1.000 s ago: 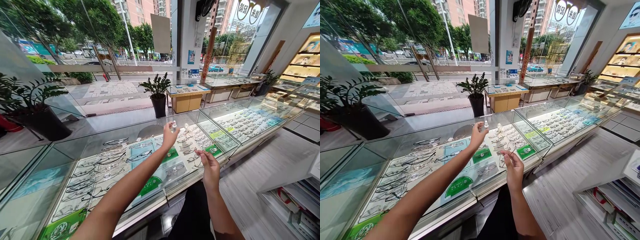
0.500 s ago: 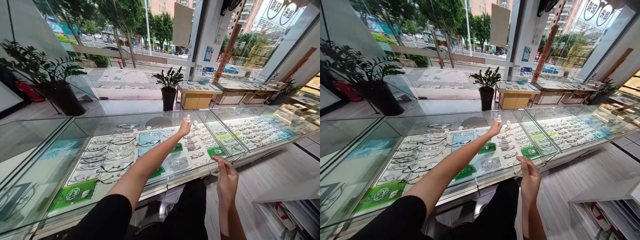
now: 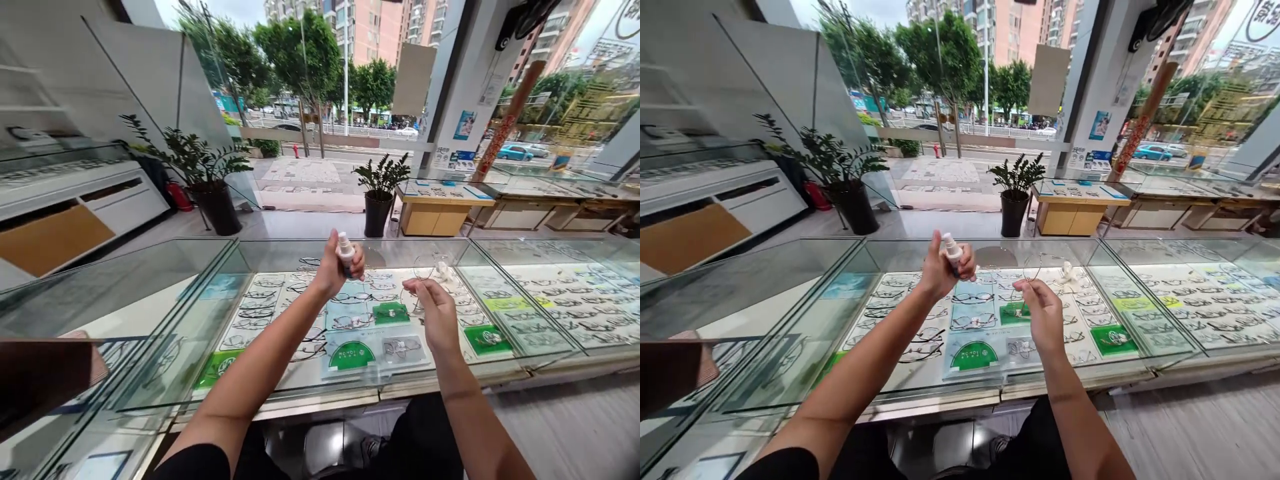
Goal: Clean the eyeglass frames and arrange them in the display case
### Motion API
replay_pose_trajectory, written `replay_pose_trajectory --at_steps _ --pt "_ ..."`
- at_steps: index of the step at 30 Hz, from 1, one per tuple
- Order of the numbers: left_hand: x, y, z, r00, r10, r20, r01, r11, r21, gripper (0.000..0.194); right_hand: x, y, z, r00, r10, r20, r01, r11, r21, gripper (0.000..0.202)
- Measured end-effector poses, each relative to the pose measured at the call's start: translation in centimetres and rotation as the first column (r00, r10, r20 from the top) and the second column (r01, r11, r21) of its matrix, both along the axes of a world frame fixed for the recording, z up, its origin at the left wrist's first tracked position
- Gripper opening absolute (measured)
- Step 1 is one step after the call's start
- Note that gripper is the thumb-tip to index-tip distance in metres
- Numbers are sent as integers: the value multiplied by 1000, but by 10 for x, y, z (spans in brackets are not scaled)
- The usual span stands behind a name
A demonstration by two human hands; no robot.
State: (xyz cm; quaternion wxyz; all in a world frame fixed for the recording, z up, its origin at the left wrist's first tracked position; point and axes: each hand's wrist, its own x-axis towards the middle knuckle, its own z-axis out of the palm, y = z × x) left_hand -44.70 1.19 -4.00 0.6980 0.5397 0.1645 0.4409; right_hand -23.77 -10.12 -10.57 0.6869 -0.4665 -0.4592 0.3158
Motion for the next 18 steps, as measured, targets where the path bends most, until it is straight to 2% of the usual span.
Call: replay_pose_trajectory --at_steps 4,7,9,11,14,18 --pt "-42 0 16 995 87 47 -89 994 56 84 -32 39 24 988 154 9 -154 988 11 28" --pt "-64 10 14 989 140 44 -144 985 99 86 -58 64 39 963 268 28 -268 963 24 27" --pt "-74 20 7 969 246 13 -244 951 189 87 -76 77 45 934 357 36 -358 933 34 26" --pt "-79 32 -1 916 401 -26 -373 871 319 86 -92 87 47 894 446 32 -447 894 27 26" --pt "-80 47 -11 782 621 -56 -526 706 474 84 -110 94 45 845 534 -7 -535 845 -11 25" --pt "-78 59 -16 611 786 -99 -611 547 572 81 -122 96 47 826 559 -68 -563 825 -55 25"
